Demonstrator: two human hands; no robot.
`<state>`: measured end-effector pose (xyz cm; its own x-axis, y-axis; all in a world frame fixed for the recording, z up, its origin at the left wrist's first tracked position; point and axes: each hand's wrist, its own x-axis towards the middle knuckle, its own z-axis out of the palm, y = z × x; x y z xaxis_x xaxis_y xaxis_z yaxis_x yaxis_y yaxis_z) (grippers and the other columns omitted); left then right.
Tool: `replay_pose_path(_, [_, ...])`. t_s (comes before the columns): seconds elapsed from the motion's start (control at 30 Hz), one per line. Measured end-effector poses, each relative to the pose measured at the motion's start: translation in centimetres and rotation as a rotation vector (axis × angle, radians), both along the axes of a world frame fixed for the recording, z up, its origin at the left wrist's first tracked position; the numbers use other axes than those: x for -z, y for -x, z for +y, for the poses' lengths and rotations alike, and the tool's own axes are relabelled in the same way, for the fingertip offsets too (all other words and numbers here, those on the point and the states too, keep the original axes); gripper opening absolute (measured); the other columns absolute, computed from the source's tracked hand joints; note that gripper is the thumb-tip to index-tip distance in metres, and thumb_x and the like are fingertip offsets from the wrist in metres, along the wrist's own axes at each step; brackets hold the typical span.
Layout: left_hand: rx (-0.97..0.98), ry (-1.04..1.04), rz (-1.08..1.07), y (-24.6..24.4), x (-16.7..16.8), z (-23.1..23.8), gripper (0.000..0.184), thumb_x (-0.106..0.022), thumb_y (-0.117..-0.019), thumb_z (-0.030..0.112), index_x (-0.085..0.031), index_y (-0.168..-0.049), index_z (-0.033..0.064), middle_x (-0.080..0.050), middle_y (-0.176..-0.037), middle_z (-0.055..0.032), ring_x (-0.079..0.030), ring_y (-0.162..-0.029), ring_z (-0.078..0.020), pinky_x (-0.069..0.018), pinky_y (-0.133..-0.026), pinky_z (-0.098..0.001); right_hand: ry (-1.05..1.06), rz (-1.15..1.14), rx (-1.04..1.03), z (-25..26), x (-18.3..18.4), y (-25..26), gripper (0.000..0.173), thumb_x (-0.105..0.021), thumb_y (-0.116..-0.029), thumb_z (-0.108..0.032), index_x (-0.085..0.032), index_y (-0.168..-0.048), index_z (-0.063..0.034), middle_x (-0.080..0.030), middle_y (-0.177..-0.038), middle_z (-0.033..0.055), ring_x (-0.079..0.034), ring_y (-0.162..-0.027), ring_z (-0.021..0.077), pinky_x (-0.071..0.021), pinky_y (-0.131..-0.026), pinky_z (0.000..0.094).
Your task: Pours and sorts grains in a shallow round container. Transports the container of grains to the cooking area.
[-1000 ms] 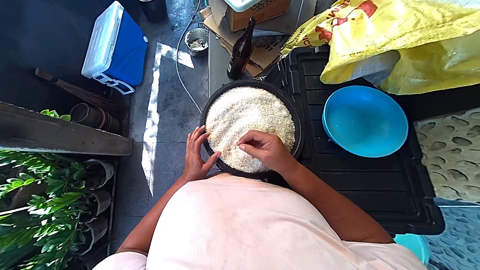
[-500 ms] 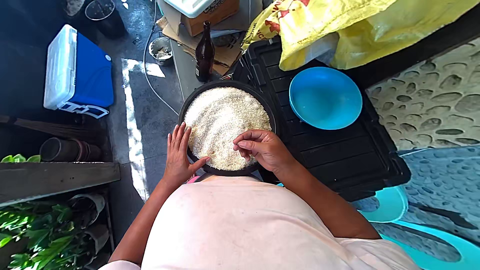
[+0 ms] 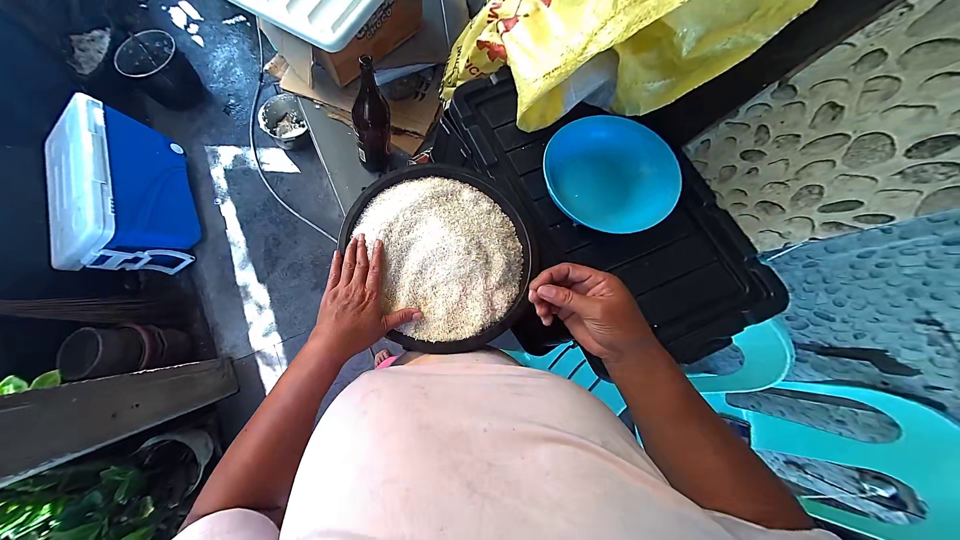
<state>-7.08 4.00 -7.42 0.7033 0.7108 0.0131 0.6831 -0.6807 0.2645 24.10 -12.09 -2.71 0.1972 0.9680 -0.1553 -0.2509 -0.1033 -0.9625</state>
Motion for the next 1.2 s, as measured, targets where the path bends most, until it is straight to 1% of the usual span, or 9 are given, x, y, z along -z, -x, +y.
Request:
replay_pose_path(0.2, [0.047,0.017,0.034,-1.8,-0.1,0.6,0.124,-0.043,-0.0827,0.09,-0.024,-0.16,-0.0051,-0.029,-0.161,-0.0349,-0.021,-0.155,-0.0453,-0.0119,-0.127,-0.0589,0.159,0.327,0.179,-0.1,0.3,2.2,0.022,-0.053,-0.1,0.002,-0.074,-0.106,-0.0004,-0.074,-0.09,0.0118,-0.069,-0.071,0.0125,-0.0607,-0.069,0.0255])
replay_pose_path(0.47, [0.023,-0.002,0.028,-2.7,0.1,0.1,0.114,-0.038,-0.0895,0.085,-0.025,-0.159,-0.0044,-0.034,-0.157,-0.0371,-0.028,-0.151,-0.0497,-0.0169,-0.125,-0.0597,0.141,0.378,0.167,-1.5,0.2,2.4,0.026,-0.049,-0.0988,0.002,-0.075,-0.104,0.0001,-0.074,-0.092,0.0136,-0.071,-0.072,0.0145,-0.0614,-0.069,0.027])
replay_pose_path(0.57, [-0.005,-0.015,0.007,-2.7,0.2,-0.3,0.111,-0.038,-0.0912,0.083,-0.022,-0.161,-0.0022,-0.034,-0.158,-0.0353,-0.029,-0.151,-0.0489,-0.017,-0.125,-0.0605,0.121,0.15,0.029,-2.9,0.3,1.4,0.028,-0.046,-0.0952,-0.002,-0.073,-0.09,-0.0051,-0.073,-0.083,0.0078,-0.069,-0.068,0.0123,-0.0597,-0.064,0.0261])
replay_pose_path(0.6, [-0.009,-0.015,0.002,-2.7,0.3,-0.3,0.111,-0.038,-0.0912,0.083,-0.021,-0.161,-0.002,-0.034,-0.158,-0.0356,-0.029,-0.151,-0.049,-0.0173,-0.125,-0.0606,0.105,-0.02,-0.063,-3.5,0.5,0.9,0.027,-0.046,-0.0951,-0.001,-0.072,-0.089,-0.0052,-0.074,-0.087,0.006,-0.07,-0.071,0.0114,-0.0599,-0.066,0.0261])
replay_pose_path(0.7, [-0.018,0.01,0.006,-3.2,0.2,-0.1,0.114,-0.037,-0.0893,0.085,-0.019,-0.162,-0.0008,-0.033,-0.158,-0.0361,-0.028,-0.151,-0.0501,-0.0177,-0.125,-0.0602,0.076,-0.558,-0.337,-4.5,1.1,-0.3,0.024,-0.05,-0.0987,-0.007,-0.074,-0.101,-0.0042,-0.072,-0.11,0.0043,-0.067,-0.087,0.0053,-0.0576,-0.074,0.0212])
replay_pose_path(0.87, [-0.008,0.078,-0.063,-5.4,-0.4,0.0,0.113,-0.05,-0.0895,0.079,-0.019,-0.162,-0.0013,-0.034,-0.157,-0.0355,-0.028,-0.15,-0.0517,-0.0228,-0.124,-0.0595,0.077,-0.579,-0.307,-4.2,1.4,-0.1,0.024,-0.051,-0.1027,-0.011,-0.074,-0.108,-0.0053,-0.072,-0.107,0.0021,-0.066,-0.079,0.0023,-0.0569,-0.069,0.0176])
replay_pose_path(1.03, [0.021,0.129,-0.136,-8.2,-0.8,-1.0,0.109,-0.06,-0.0906,0.07,-0.02,-0.161,-0.0032,-0.037,-0.156,-0.0353,-0.031,-0.149,-0.0514,-0.0284,-0.123,-0.0557,-0.02,-0.614,-0.185,-3.3,1.8,0.2,0.023,-0.054,-0.1037,-0.016,-0.073,-0.11,-0.0047,-0.071,-0.11,0.0039,-0.068,-0.082,0.0052,-0.0588,-0.071,0.0197])
replay_pose_path(1.13, [0.041,0.127,-0.124,-10.0,-0.5,-1.4,0.1,-0.055,-0.0966,0.065,-0.018,-0.162,-0.0018,-0.036,-0.157,-0.0354,-0.03,-0.15,-0.0506,-0.0278,-0.124,-0.0538,-0.105,-0.715,-0.101,-2.2,2.1,0.7,0.022,-0.059,-0.1018,-0.019,-0.073,-0.112,-0.0041,-0.07,-0.114,0.0068,-0.068,-0.089,0.0073,-0.0595,-0.074,0.0211])
replay_pose_path(1.2, [0.061,0.102,-0.129,-11.1,-0.1,-1.5,0.093,-0.051,-0.1009,0.06,-0.019,-0.162,-0.0023,-0.037,-0.156,-0.0357,-0.031,-0.149,-0.0501,-0.0273,-0.124,-0.0529,-0.157,-0.934,-0.06,-1.4,2.6,1.1,0.025,-0.061,-0.1008,-0.025,-0.075,-0.112,-0.0081,-0.07,-0.118,0.0077,-0.067,-0.099,0.0103,-0.0574,-0.084,0.0241])
